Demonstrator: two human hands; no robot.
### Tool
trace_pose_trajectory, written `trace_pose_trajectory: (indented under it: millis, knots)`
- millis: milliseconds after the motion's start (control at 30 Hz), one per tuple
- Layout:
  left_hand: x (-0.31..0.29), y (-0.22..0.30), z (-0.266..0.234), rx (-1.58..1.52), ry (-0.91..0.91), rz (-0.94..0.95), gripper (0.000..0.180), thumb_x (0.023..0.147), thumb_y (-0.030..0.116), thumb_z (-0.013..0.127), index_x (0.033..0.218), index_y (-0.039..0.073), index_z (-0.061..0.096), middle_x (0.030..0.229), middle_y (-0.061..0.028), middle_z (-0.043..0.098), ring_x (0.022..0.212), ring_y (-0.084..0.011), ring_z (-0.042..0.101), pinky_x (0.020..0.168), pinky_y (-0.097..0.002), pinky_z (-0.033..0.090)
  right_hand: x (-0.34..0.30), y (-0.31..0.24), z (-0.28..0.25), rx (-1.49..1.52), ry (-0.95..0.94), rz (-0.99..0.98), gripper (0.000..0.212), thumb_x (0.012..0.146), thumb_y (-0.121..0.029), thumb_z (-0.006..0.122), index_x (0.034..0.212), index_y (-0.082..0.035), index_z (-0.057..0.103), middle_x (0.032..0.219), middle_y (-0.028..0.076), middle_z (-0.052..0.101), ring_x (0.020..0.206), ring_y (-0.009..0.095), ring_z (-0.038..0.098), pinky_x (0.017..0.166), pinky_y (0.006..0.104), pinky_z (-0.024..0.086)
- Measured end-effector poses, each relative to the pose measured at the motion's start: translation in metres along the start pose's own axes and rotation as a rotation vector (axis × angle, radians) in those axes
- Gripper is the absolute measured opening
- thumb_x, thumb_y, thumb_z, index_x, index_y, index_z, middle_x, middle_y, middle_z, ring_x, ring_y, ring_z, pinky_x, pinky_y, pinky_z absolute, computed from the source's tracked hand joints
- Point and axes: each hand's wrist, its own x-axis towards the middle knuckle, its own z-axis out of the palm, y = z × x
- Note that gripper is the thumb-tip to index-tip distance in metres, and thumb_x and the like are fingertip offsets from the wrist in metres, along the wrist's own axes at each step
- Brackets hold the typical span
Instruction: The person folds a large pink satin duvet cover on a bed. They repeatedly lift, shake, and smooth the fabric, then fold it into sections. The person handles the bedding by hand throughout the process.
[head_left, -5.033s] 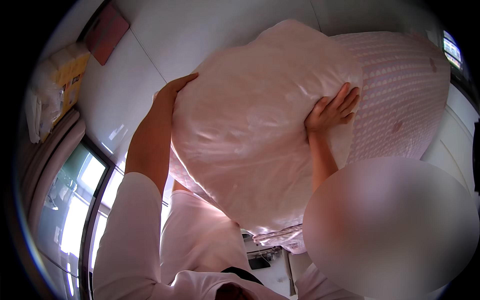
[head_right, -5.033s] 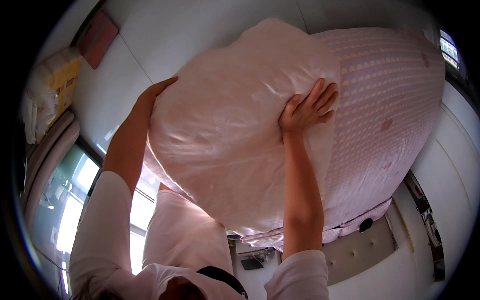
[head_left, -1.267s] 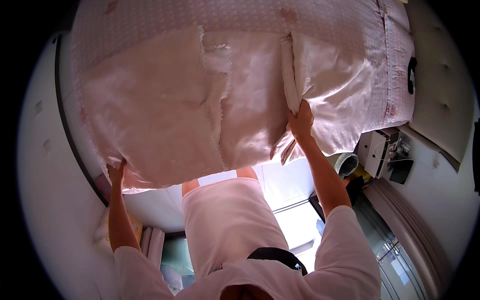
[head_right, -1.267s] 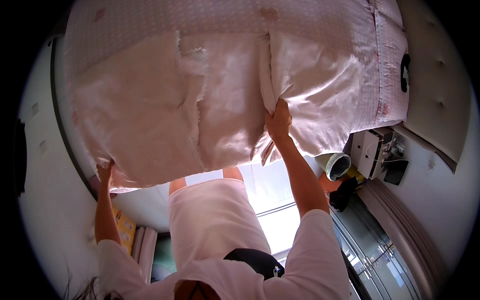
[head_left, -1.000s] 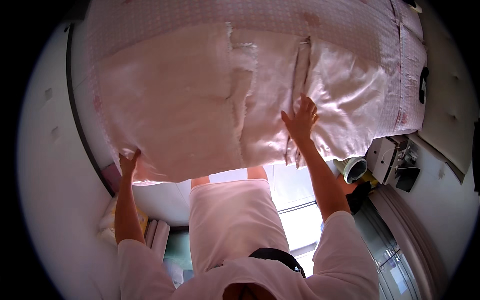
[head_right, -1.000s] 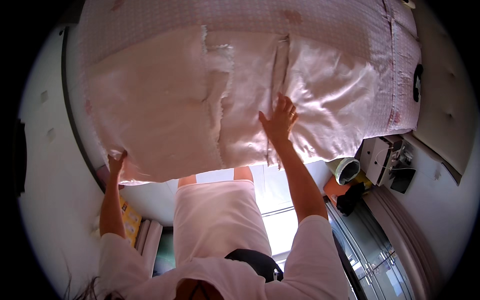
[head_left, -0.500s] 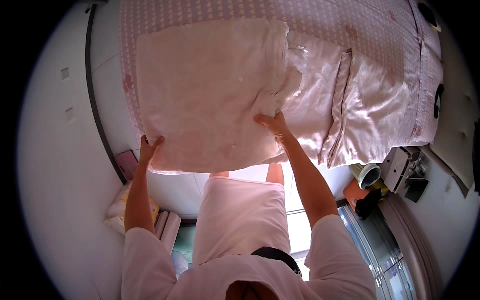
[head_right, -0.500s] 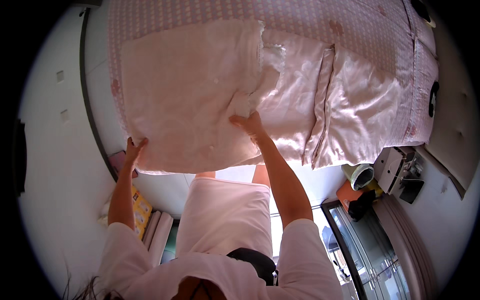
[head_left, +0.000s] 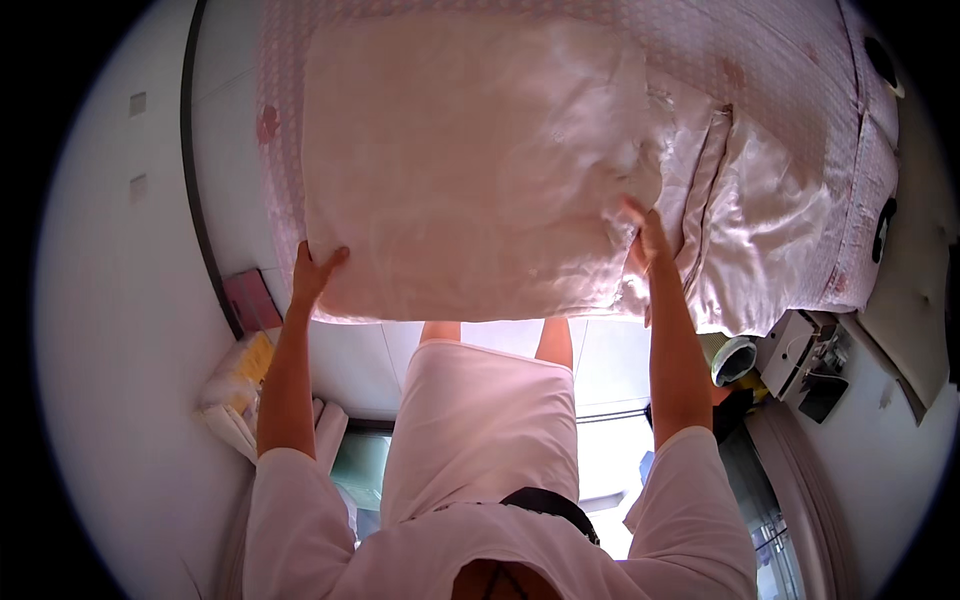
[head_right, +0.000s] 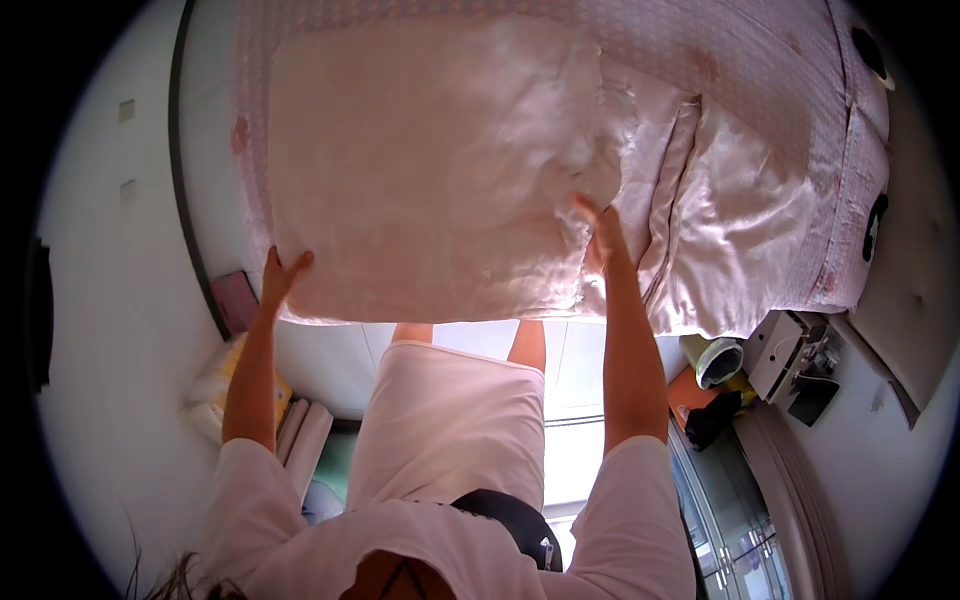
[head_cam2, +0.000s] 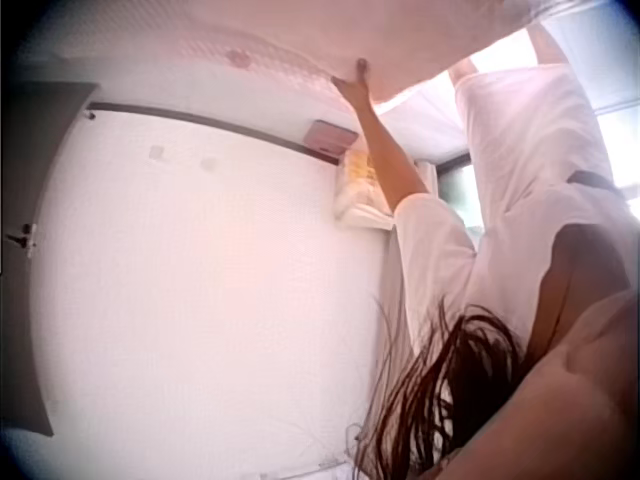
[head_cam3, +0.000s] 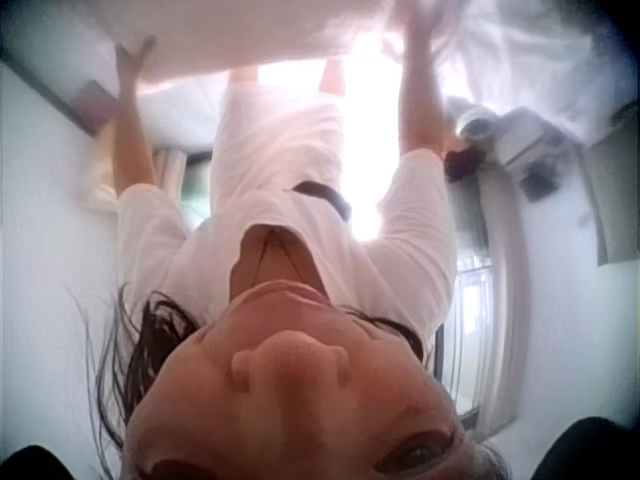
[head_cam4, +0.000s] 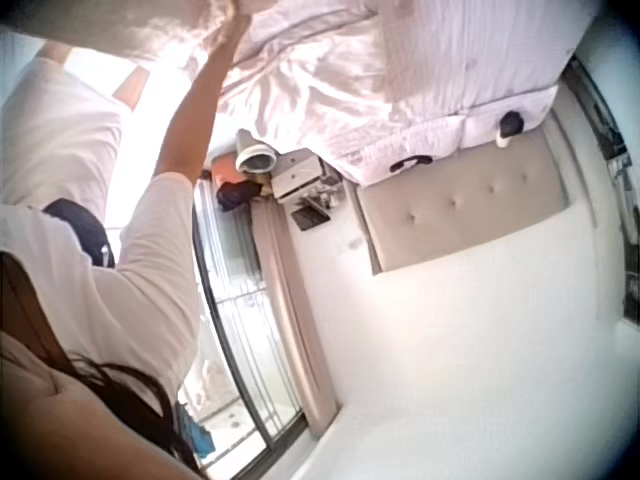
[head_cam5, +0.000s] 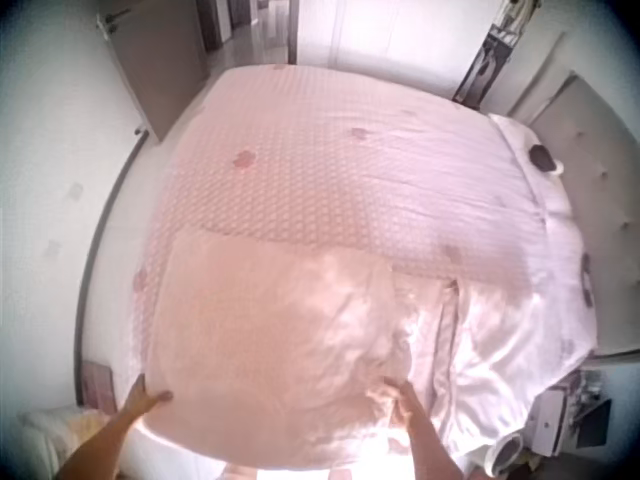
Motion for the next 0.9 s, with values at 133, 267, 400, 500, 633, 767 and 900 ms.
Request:
trace_pose_trajectory:
  millis: [133, 267, 400, 500, 633, 767, 900]
  knots:
    - [-0.001, -0.001, 0.003, -0.014, 0.016, -0.040, 0.068, 0.059, 0.035, 0.072, 0.105, -0.004, 0.041, 0.096, -0.0170, 0.054, 0.085, -0.0244, 0.055, 0.072, -0.0331, 0.046, 0.028, -0.037, 0.024, 0.165, -0.001, 0.023, 0.045, 0.064, -0.019, 0.070, 0.099, 0.003, 0.051, 0.088, 0.008, 0.057, 0.076, 0.016, 0.057, 0.065, 0.0265, 0.046]
    - [-0.002, 0.002, 0.005, 0.026, 0.045, -0.030, 0.069, 0.059, 0.036, 0.072, 0.106, -0.004, 0.040, 0.097, -0.0176, 0.054, 0.086, -0.0249, 0.055, 0.073, -0.0332, 0.046, 0.037, -0.036, 0.032, -0.187, 0.126, -0.165, 0.028, 0.061, -0.009, 0.066, 0.084, 0.004, 0.057, 0.071, 0.005, 0.058, 0.057, 0.013, 0.054, 0.053, 0.0267, 0.045]
    - [-0.011, 0.016, 0.006, -0.041, 0.013, -0.014, 0.071, 0.059, 0.036, 0.073, 0.106, -0.005, 0.039, 0.097, -0.0179, 0.054, 0.086, -0.0251, 0.055, 0.073, -0.0329, 0.046, 0.018, -0.031, 0.034, -0.080, 0.274, -0.455, 0.028, 0.062, -0.004, 0.064, 0.087, 0.005, 0.056, 0.075, 0.005, 0.057, 0.059, 0.012, 0.052, 0.050, 0.0248, 0.043]
    - [-0.011, 0.020, 0.014, -0.014, 0.021, -0.021, 0.071, 0.059, 0.036, 0.073, 0.106, -0.005, 0.039, 0.098, -0.0183, 0.053, 0.086, -0.0252, 0.055, 0.073, -0.0327, 0.045, 0.029, -0.012, 0.010, -0.069, 0.254, -0.300, 0.037, 0.065, -0.009, 0.065, 0.095, 0.006, 0.052, 0.083, 0.006, 0.056, 0.064, 0.011, 0.052, 0.052, 0.0233, 0.043]
    - [-0.010, 0.018, 0.011, 0.085, 0.050, -0.034, 0.071, 0.059, 0.036, 0.073, 0.107, -0.005, 0.040, 0.099, -0.0186, 0.054, 0.086, -0.0255, 0.055, 0.074, -0.0324, 0.045, -0.010, 0.007, -0.028, -0.194, -0.058, 0.137, 0.039, 0.072, -0.021, 0.065, 0.103, -0.007, 0.046, 0.073, -0.002, 0.049, 0.060, 0.003, 0.047, 0.048, 0.0176, 0.039]
    - [-0.011, -0.001, 0.011, -0.094, 0.010, -0.093, 0.072, 0.059, 0.036, 0.072, 0.109, -0.005, 0.041, 0.100, -0.0180, 0.054, 0.087, -0.0257, 0.055, 0.074, -0.0323, 0.045, -0.061, 0.043, -0.029, -0.481, -0.246, 0.132, 0.055, 0.062, -0.018, 0.071, 0.109, 0.000, 0.048, 0.096, 0.006, 0.056, 0.087, 0.015, 0.051, 0.079, 0.0275, 0.040]
    - [-0.022, 0.016, 0.007, -0.158, -0.051, -0.133, 0.073, 0.058, 0.036, 0.072, 0.110, -0.005, 0.041, 0.101, -0.0176, 0.054, 0.088, -0.0262, 0.055, 0.075, -0.0326, 0.045, -0.075, 0.056, -0.031, -0.326, -0.051, 0.237, 0.042, 0.061, -0.015, 0.073, 0.096, -0.001, 0.056, 0.087, 0.006, 0.058, 0.079, 0.013, 0.052, 0.074, 0.0271, 0.041]
